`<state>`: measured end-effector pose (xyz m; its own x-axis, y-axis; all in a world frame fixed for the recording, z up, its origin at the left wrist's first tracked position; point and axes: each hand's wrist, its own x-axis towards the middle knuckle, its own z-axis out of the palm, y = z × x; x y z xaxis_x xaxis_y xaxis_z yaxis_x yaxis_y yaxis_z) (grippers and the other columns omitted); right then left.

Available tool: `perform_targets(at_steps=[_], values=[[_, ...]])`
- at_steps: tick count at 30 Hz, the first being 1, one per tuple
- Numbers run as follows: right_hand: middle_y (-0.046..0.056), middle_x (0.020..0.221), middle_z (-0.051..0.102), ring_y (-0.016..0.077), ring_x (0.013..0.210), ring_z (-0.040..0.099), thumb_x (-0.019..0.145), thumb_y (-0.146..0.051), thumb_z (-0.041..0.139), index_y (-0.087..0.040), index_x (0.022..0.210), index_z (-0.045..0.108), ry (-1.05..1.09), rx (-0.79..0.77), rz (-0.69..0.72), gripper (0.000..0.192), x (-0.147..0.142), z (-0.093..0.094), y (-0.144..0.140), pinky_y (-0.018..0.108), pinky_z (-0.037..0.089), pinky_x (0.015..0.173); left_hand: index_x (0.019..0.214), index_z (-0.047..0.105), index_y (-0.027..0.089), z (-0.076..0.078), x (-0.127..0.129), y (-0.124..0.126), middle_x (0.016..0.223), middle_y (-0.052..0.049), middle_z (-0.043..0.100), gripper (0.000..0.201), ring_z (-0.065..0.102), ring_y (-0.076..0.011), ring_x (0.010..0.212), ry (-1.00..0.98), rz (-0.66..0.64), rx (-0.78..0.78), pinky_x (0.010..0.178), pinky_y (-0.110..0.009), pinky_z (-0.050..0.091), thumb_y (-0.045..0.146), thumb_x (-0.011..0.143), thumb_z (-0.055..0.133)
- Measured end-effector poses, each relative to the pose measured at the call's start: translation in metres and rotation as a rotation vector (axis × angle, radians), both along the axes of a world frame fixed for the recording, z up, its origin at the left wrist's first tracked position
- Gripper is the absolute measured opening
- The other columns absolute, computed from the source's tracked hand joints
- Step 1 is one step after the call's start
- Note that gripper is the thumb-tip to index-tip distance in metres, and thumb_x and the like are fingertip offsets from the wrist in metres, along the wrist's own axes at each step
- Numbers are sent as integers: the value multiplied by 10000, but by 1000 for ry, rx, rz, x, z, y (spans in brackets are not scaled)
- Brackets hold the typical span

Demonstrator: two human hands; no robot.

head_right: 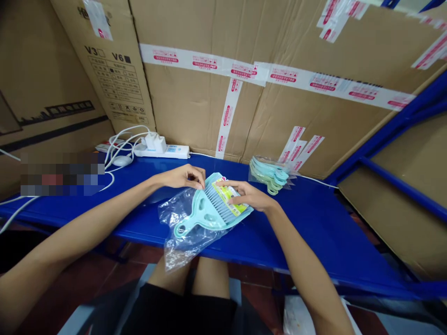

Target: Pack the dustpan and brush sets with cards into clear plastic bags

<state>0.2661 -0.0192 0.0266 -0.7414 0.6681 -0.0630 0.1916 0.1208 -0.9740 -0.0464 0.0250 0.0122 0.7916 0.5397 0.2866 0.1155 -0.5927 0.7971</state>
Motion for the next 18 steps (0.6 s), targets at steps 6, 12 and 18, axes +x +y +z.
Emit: perform_targets(at_steps=[6,12,18], values=[[86,1408,712,243,1227,712,843,-320,876,-269,1527,603,48,-62,66,738,-12,-11,-9,380,586,1031,903,845,199,-2,3,-2,903,-58,675,241,528,-121,679,-21,31,26,621,-265,407,435,890,796],[93,1488,659,269,1266,694,800,-352,913,-296,1566,552,190,-117,-98,849,-40,-35,-17,466,551,1108,1232,778,214,10,-22,17,1165,-106,731,445,657,-170,881,-151,243,74,771,-278,491,445,855,831],[101,1504,649,340,1388,612,703,-451,962,-309,1635,443,383,-15,-394,1076,-50,-47,-7,550,510,1165,1031,727,129,-1,-53,51,993,-124,763,483,695,-172,761,-515,852,-324,632,-240,504,601,982,635]])
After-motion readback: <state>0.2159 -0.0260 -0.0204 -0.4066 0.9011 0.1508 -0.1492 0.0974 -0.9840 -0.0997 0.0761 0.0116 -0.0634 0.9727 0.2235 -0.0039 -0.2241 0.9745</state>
